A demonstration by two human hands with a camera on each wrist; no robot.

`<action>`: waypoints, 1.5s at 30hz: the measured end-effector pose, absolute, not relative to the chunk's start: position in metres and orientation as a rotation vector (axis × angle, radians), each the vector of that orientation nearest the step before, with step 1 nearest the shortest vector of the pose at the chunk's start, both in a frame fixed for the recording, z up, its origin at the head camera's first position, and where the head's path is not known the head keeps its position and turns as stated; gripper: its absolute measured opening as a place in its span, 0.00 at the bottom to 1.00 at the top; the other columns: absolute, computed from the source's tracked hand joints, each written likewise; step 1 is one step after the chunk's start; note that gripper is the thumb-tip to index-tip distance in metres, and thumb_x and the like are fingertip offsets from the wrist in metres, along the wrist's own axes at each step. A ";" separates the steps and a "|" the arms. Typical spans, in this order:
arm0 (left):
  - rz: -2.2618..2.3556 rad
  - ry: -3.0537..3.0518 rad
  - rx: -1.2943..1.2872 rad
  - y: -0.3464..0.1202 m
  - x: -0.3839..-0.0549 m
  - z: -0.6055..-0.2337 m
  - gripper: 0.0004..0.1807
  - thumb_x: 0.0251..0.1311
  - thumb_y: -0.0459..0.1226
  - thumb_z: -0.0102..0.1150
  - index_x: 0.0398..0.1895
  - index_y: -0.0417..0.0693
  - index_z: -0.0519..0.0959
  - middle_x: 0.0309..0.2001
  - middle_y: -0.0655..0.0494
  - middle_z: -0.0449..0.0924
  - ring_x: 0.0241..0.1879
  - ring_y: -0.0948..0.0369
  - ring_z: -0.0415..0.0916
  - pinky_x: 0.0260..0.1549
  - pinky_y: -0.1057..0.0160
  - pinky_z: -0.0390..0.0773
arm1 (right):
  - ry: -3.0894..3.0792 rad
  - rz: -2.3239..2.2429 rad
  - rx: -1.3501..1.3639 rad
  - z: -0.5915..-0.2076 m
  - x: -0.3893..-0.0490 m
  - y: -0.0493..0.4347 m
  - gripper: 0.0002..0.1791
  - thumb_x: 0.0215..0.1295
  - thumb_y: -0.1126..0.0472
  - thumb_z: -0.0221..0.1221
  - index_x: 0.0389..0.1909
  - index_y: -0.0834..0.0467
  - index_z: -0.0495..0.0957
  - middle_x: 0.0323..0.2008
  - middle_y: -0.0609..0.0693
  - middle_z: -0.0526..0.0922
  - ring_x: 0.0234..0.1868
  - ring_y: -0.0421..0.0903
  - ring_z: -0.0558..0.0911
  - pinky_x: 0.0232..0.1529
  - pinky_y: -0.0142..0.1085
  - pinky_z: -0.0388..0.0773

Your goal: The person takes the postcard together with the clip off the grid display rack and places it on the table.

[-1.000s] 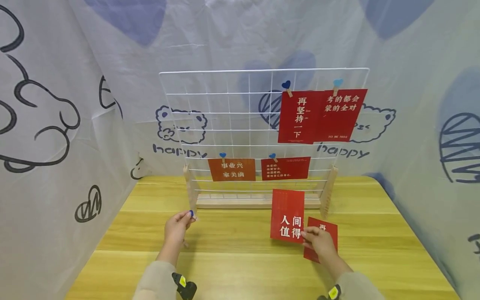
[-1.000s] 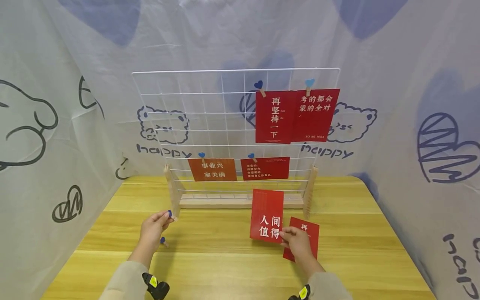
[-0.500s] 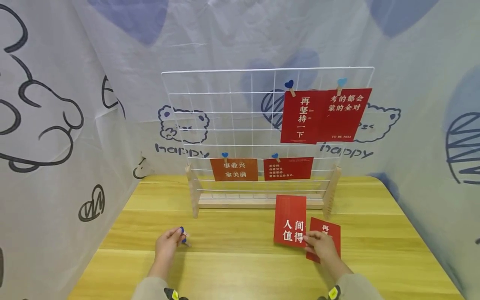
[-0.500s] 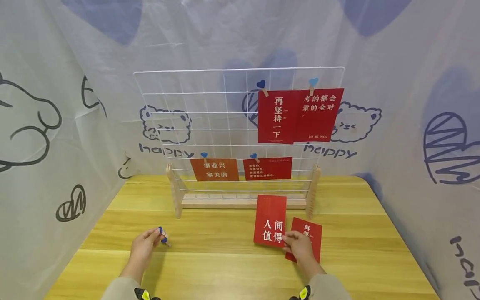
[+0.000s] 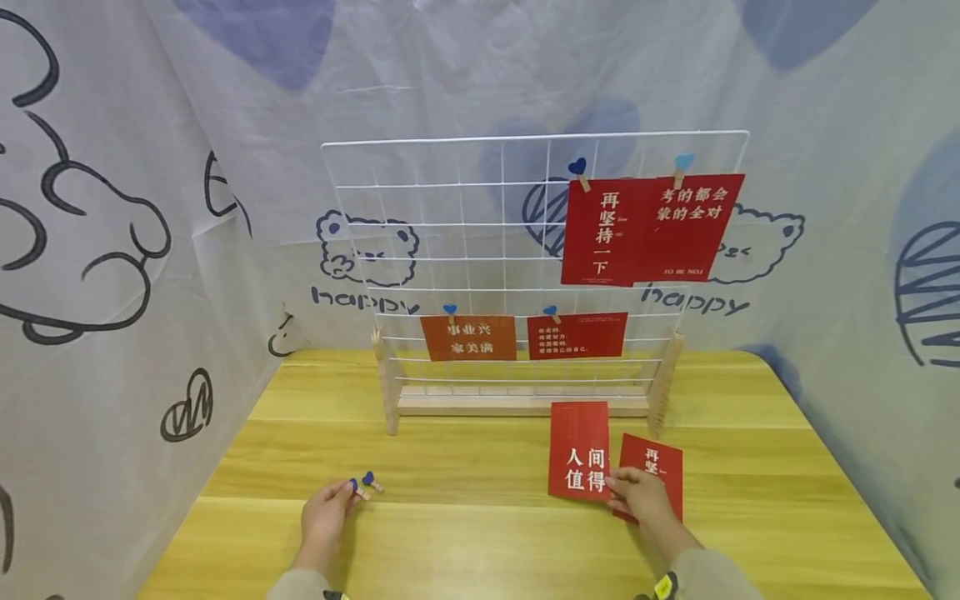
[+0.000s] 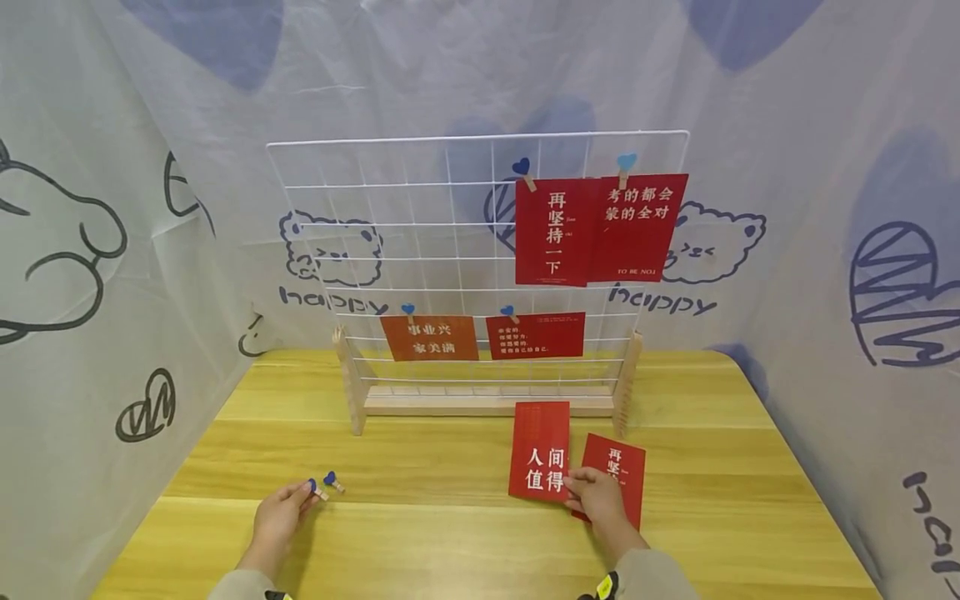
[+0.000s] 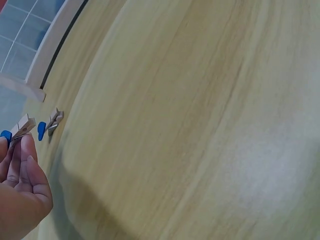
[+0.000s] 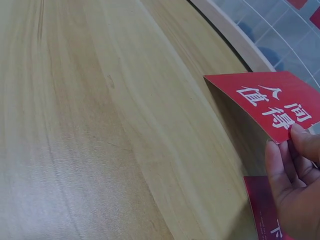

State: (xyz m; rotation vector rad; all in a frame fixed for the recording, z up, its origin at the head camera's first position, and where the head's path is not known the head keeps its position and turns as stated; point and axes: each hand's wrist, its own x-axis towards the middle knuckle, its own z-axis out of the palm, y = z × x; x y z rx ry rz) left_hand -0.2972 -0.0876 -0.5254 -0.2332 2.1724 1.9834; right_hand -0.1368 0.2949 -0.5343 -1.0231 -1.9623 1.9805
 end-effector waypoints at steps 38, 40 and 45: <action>1.711 2.277 -0.214 -0.095 -0.303 -0.532 0.09 0.55 0.26 0.47 0.35 0.23 0.68 0.26 0.48 0.75 0.22 0.67 0.72 0.25 0.72 0.74 | -2.160 1.796 -1.155 -0.537 -0.131 0.291 0.09 0.54 0.74 0.50 0.35 0.77 0.69 0.21 0.55 0.74 0.18 0.40 0.73 0.21 0.33 0.77; 1.692 2.289 -0.209 -0.095 -0.304 -0.532 0.09 0.55 0.26 0.47 0.35 0.23 0.68 0.27 0.47 0.75 0.22 0.67 0.72 0.26 0.71 0.74 | -2.178 1.778 -1.171 -0.537 -0.132 0.291 0.08 0.54 0.74 0.50 0.34 0.77 0.70 0.20 0.55 0.73 0.17 0.40 0.73 0.20 0.33 0.76; 1.645 2.326 -0.236 -0.095 -0.305 -0.530 0.07 0.54 0.25 0.47 0.32 0.25 0.70 0.26 0.48 0.75 0.22 0.66 0.72 0.27 0.69 0.75 | -2.205 1.745 -1.217 -0.534 -0.135 0.291 0.06 0.53 0.74 0.51 0.30 0.75 0.71 0.18 0.54 0.72 0.15 0.40 0.72 0.18 0.32 0.75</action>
